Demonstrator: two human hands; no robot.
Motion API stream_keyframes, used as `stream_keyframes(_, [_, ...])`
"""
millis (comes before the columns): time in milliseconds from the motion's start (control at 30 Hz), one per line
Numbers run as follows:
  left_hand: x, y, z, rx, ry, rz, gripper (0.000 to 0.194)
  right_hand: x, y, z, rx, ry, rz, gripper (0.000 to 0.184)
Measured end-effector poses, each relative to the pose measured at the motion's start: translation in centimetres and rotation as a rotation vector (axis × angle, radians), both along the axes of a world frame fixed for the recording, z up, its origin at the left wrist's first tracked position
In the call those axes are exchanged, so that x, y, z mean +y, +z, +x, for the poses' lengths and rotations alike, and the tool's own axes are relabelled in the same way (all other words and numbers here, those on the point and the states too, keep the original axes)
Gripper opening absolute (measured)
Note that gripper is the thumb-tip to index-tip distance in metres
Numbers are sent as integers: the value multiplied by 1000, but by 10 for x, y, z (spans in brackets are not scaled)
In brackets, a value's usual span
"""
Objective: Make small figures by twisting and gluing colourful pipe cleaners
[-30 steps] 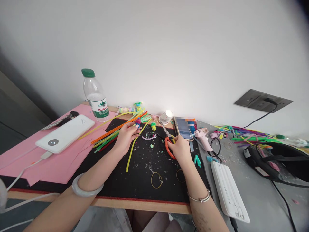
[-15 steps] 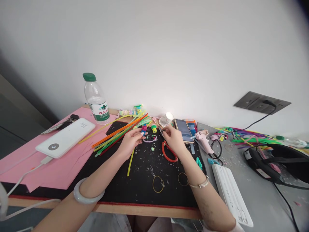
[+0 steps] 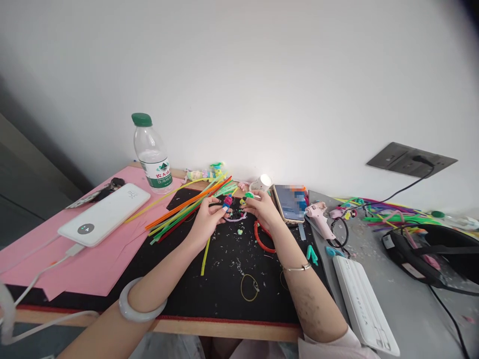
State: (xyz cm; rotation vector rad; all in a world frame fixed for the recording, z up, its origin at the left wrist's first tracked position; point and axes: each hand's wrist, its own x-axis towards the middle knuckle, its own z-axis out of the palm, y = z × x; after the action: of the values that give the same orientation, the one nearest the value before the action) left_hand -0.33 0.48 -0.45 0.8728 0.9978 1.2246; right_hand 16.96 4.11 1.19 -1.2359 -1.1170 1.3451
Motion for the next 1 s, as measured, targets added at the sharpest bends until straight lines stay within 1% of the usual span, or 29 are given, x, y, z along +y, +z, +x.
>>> stream_keyframes(33, [0,0,0,19,6,36,31,-7,0,1,134,21,-40,31])
stream_keyframes(100, [0,-1,1,68,-18,113,24,-21,-2,1,302,49,-81,37])
stream_keyframes(200, [1,-5,0,164,-38,198,13,-36,-8,-1,390,40,-29,37])
stream_keyframes(267, [1,-6,0,209,-14,230,11,-41,-13,-2,402,33,28,30])
stream_keyframes(367, [-1,-4,0,226,-3,276,17,-44,-16,-6,398,55,77,23])
stream_keyframes(433, [-4,1,2,226,-20,306,21,-45,-16,-9,387,90,78,23])
stream_keyframes(567, [-11,9,5,161,-47,302,32,-48,-16,-14,374,152,72,24])
stream_keyframes(700, [-13,9,7,160,-64,323,39,-51,-17,-21,341,201,83,26])
stream_keyframes(867, [-12,6,6,192,-72,329,31,-53,-18,-27,320,213,67,28])
stream_keyframes(1000, [-11,5,6,226,-48,337,28,-54,-18,-29,329,244,75,28])
